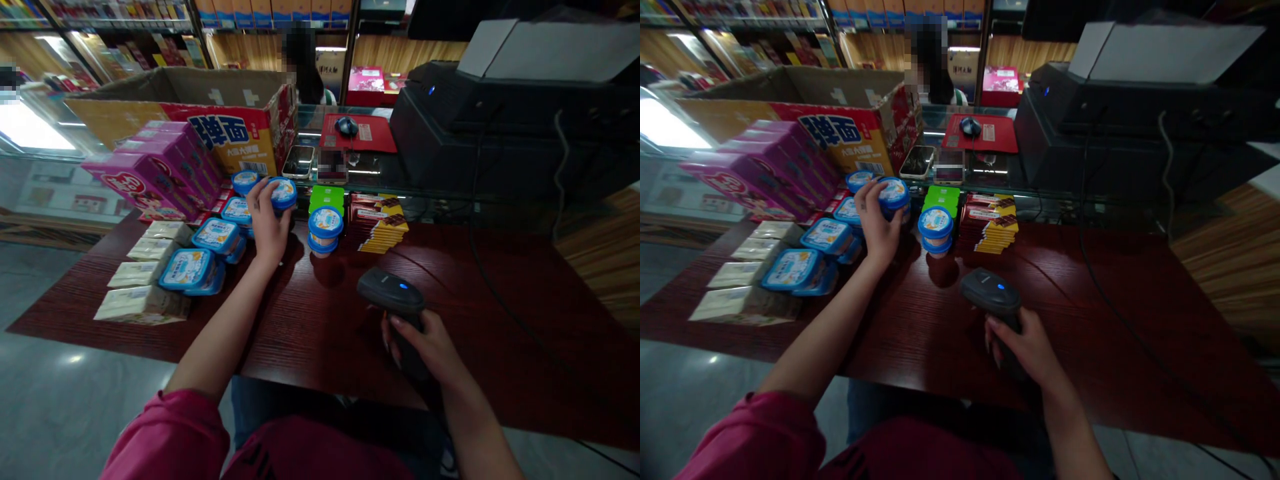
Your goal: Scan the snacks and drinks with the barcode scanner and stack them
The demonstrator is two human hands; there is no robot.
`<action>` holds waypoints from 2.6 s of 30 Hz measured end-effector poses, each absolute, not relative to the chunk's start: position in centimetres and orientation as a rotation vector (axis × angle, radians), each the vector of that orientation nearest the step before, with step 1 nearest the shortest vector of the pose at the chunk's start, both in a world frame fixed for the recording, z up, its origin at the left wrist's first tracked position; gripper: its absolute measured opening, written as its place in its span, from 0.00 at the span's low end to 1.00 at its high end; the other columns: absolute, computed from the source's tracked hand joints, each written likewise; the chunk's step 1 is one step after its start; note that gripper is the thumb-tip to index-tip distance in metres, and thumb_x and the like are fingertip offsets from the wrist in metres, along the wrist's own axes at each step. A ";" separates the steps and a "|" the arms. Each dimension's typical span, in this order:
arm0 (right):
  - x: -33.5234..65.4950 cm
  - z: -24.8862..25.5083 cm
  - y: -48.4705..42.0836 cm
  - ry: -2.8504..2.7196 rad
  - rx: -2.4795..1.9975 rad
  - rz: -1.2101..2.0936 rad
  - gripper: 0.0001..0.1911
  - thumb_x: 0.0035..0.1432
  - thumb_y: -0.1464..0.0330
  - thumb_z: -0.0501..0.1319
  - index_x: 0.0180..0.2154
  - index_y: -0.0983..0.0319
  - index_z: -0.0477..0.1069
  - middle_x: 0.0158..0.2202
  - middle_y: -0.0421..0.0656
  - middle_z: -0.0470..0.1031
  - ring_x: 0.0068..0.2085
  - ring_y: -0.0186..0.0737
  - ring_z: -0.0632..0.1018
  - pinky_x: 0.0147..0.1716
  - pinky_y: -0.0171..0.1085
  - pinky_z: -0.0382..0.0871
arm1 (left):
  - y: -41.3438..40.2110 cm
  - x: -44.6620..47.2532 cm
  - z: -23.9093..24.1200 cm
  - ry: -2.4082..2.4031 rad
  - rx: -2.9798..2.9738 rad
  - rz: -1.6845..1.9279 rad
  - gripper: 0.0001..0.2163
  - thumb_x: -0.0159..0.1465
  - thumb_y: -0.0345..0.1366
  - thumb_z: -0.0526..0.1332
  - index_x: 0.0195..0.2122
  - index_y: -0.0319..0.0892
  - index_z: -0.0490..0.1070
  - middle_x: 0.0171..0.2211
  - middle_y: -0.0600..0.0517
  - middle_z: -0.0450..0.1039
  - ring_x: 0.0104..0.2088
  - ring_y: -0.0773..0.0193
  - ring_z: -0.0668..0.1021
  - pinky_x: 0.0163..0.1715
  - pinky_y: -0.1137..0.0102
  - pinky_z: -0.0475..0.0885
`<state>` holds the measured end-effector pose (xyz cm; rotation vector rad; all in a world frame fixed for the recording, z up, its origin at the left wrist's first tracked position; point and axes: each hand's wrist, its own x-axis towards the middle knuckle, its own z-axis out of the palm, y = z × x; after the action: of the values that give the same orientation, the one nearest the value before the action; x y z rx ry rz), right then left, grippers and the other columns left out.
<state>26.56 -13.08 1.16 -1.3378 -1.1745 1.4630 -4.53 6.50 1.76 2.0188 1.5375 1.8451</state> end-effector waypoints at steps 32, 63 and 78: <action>22.1 3.2 -9.6 -1.351 -1.160 1.629 0.26 0.58 0.45 0.74 0.30 0.62 0.75 0.22 0.41 0.78 0.16 0.34 0.74 0.15 0.33 0.70 | -3.6 -4.6 1.5 0.846 0.923 1.236 0.23 0.70 0.60 0.62 0.52 0.46 0.78 0.64 0.44 0.78 0.67 0.42 0.77 0.64 0.46 0.78; 22.9 3.3 -11.1 -1.621 -1.179 1.334 0.21 0.60 0.51 0.74 0.31 0.62 0.80 0.22 0.45 0.81 0.18 0.39 0.77 0.18 0.36 0.72 | -4.6 -3.9 2.7 0.732 0.675 0.775 0.25 0.78 0.51 0.49 0.52 0.35 0.78 0.44 0.39 0.86 0.38 0.57 0.87 0.45 0.64 0.84; 23.1 3.2 -11.1 -1.664 -1.153 1.320 0.13 0.60 0.58 0.74 0.34 0.62 0.82 0.20 0.42 0.79 0.18 0.39 0.76 0.19 0.36 0.70 | -4.2 -4.5 2.1 0.814 0.877 0.964 0.28 0.66 0.58 0.67 0.55 0.38 0.75 0.49 0.40 0.84 0.45 0.52 0.87 0.46 0.63 0.83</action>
<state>23.12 -11.14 3.16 -1.1534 -1.6635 1.3200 -4.48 -4.16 2.06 0.8771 0.8139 0.9644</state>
